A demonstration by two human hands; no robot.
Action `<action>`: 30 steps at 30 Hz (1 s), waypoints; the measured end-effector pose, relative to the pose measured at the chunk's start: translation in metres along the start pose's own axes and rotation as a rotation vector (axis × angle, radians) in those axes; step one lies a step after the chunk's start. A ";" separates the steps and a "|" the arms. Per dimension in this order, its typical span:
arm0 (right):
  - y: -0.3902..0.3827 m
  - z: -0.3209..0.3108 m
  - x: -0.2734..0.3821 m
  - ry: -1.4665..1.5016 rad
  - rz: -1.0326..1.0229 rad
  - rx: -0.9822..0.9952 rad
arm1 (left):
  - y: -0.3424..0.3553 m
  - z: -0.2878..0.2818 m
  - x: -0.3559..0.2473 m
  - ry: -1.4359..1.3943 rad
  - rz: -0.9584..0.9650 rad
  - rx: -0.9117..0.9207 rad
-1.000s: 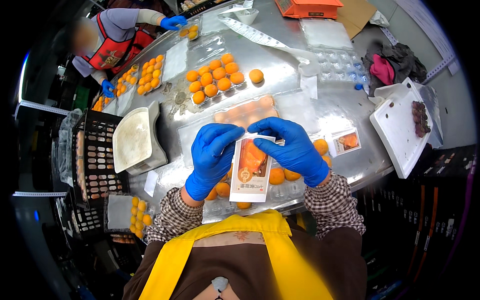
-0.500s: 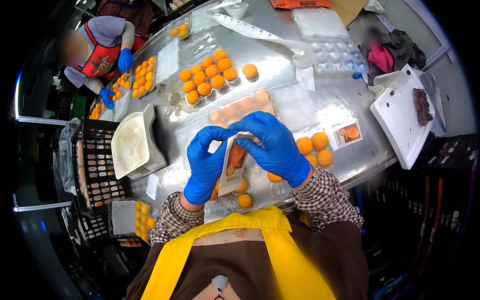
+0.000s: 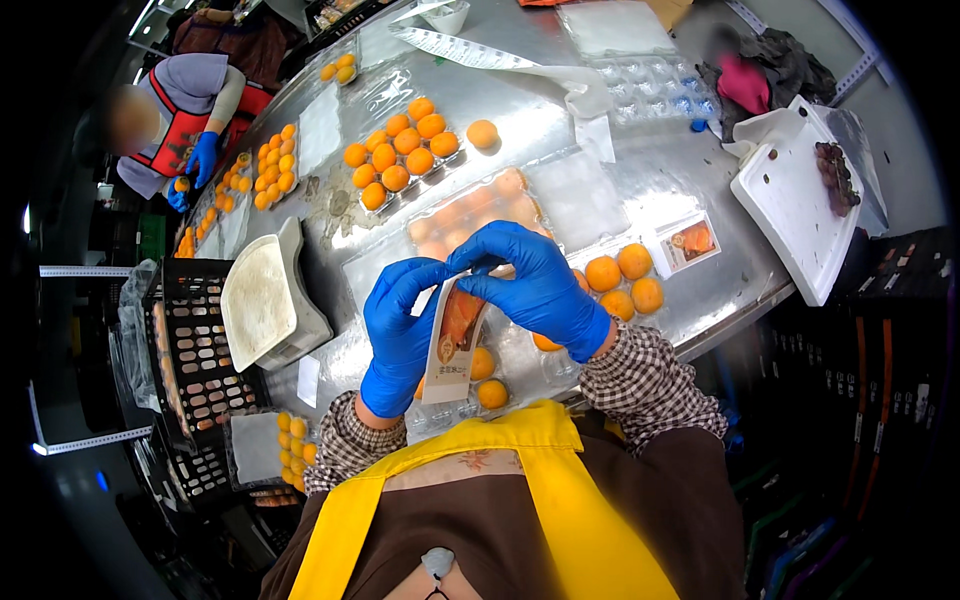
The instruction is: The person picks up containers of persimmons from a crate, removes individual fruits to sort them, and then packs them into plastic trays before applying product labels to the finished packages.
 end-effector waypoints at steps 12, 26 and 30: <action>-0.002 0.008 0.021 -0.108 -0.162 -0.065 | -0.014 0.002 0.034 -0.391 -0.392 -0.015; -0.008 0.011 -0.005 0.064 0.016 0.049 | -0.008 -0.005 0.004 -0.067 -0.057 0.045; -0.013 0.016 -0.019 0.241 0.172 0.064 | -0.010 -0.005 -0.003 0.011 0.085 0.084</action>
Point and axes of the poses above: each hand's wrist, its own y-axis towards the middle knuckle, its own z-axis out of the palm, x = y × z, the point moved 9 cm from there along y, towards the middle knuckle, and after that the axes turned 4 degrees about -z, right-handed, at the moved point
